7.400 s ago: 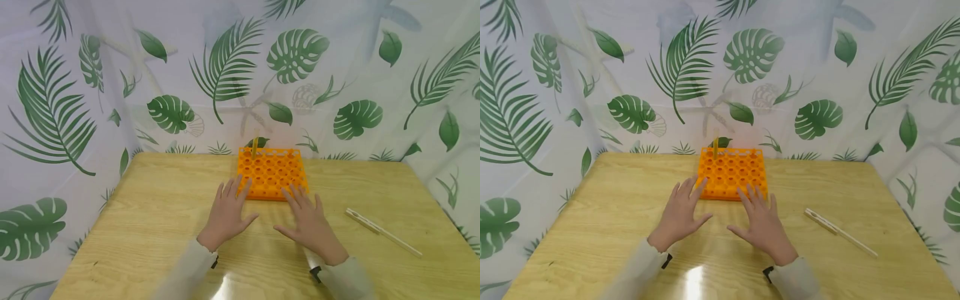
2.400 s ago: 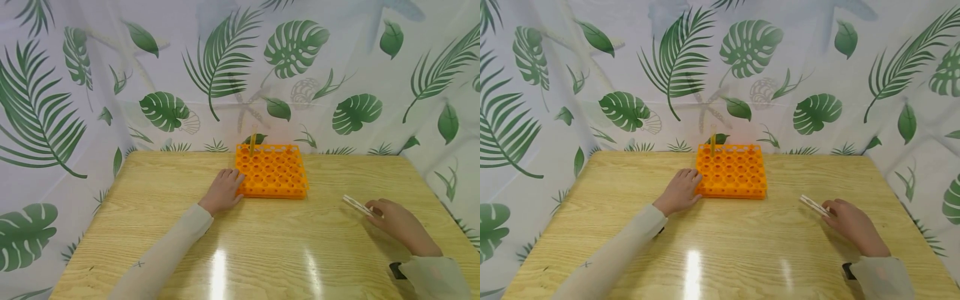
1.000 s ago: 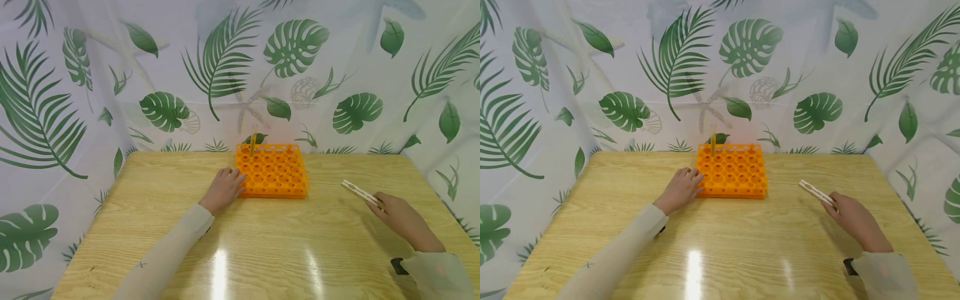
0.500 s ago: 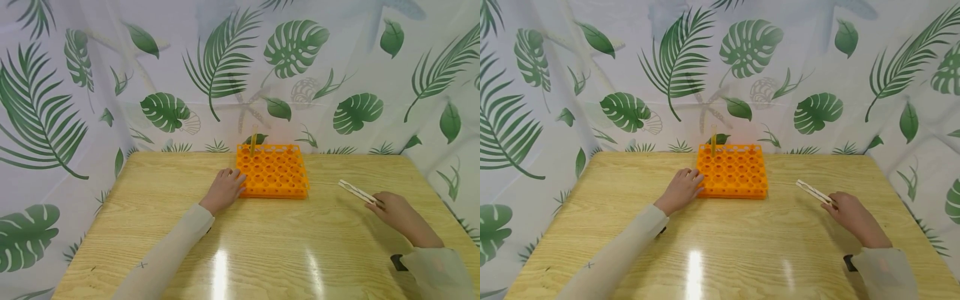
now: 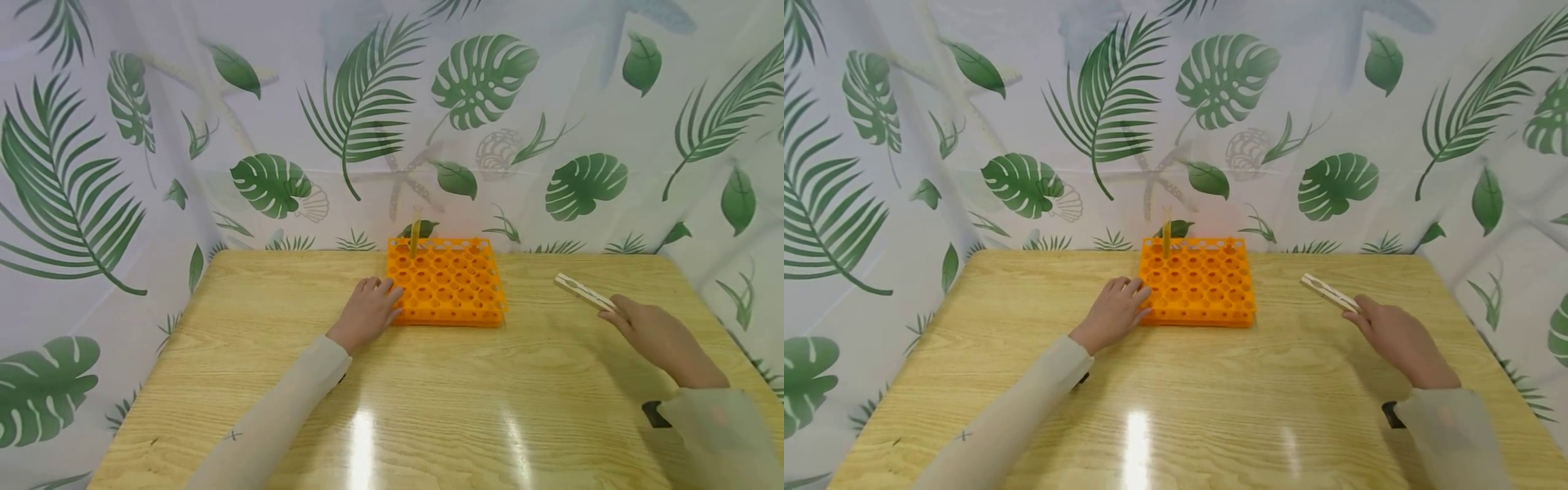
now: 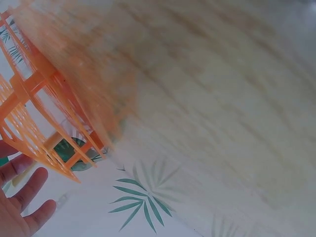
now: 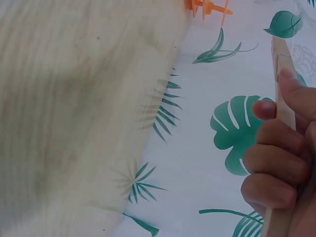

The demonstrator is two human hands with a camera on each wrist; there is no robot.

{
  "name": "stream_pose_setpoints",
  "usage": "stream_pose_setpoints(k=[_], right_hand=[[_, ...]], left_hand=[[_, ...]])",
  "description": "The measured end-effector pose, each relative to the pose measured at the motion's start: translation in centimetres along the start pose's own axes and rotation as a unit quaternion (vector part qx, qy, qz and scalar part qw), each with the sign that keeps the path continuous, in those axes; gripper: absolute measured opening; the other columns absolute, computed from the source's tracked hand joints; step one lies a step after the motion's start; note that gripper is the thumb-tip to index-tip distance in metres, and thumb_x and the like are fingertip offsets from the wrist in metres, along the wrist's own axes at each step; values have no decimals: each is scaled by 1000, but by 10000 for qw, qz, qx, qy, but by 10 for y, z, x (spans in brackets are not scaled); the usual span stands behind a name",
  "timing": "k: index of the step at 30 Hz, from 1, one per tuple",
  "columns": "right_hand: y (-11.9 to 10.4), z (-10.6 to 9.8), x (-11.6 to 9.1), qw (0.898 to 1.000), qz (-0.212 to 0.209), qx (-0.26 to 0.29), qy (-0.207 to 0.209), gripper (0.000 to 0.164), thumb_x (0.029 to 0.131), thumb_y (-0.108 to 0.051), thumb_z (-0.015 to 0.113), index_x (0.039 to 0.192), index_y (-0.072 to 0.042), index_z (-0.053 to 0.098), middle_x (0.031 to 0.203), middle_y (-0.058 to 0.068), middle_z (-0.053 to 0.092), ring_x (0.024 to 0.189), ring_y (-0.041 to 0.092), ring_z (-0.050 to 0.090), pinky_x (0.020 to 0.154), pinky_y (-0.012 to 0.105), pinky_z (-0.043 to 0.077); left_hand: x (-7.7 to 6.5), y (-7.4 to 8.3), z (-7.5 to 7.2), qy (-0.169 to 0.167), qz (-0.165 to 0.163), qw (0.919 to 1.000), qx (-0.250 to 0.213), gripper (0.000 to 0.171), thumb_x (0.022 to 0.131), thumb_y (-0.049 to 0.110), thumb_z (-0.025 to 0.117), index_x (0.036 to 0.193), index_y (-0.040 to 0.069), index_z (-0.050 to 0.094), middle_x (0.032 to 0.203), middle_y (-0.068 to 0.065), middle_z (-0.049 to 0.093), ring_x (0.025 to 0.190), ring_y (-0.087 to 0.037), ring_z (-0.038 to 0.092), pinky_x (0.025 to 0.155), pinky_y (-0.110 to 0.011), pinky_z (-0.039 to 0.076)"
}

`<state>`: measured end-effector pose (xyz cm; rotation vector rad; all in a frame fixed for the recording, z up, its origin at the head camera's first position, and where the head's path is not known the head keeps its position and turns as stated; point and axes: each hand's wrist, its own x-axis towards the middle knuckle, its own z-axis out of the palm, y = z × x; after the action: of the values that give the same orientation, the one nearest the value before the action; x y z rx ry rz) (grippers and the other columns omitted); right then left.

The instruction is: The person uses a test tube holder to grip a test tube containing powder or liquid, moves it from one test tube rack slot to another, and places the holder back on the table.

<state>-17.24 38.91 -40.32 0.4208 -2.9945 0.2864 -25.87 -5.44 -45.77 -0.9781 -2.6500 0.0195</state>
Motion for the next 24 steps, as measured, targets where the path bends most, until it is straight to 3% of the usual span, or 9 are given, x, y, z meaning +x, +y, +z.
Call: stream_pose_setpoints(k=[7, 18, 24], right_hand=[[3, -14, 14, 9999, -10, -132, 27, 37, 101, -30, 41, 71, -8, 43, 54, -1, 33, 47, 11, 28, 50, 24, 25], [-1, -49, 38, 9997, 73, -213, -102, 37, 102, -33, 38, 75, -8, 44, 57, 1, 36, 50, 11, 31, 56, 29, 31], [-11, -72, 54, 9988, 282, -359, -152, 41, 102, -39, 34, 76, -8, 42, 58, 4, 34, 50, 15, 30, 54, 30, 28]], left_hand=[[0, -1, 0, -2, -2, 10000, -17, 26, 95, 36, 54, 108, 15, 49, 106, -4, 53, 103, -25, 54, 97, -41, 44], [-2, -1, -1, -29, -29, 10000, -1, 25, 95, 36, 54, 108, 15, 49, 105, -4, 53, 103, -25, 54, 96, -40, 44], [-1, -1, 3, 67, -3, 10000, 13, 24, 95, 36, 53, 106, 15, 48, 104, -3, 53, 102, -25, 54, 95, -40, 45]])
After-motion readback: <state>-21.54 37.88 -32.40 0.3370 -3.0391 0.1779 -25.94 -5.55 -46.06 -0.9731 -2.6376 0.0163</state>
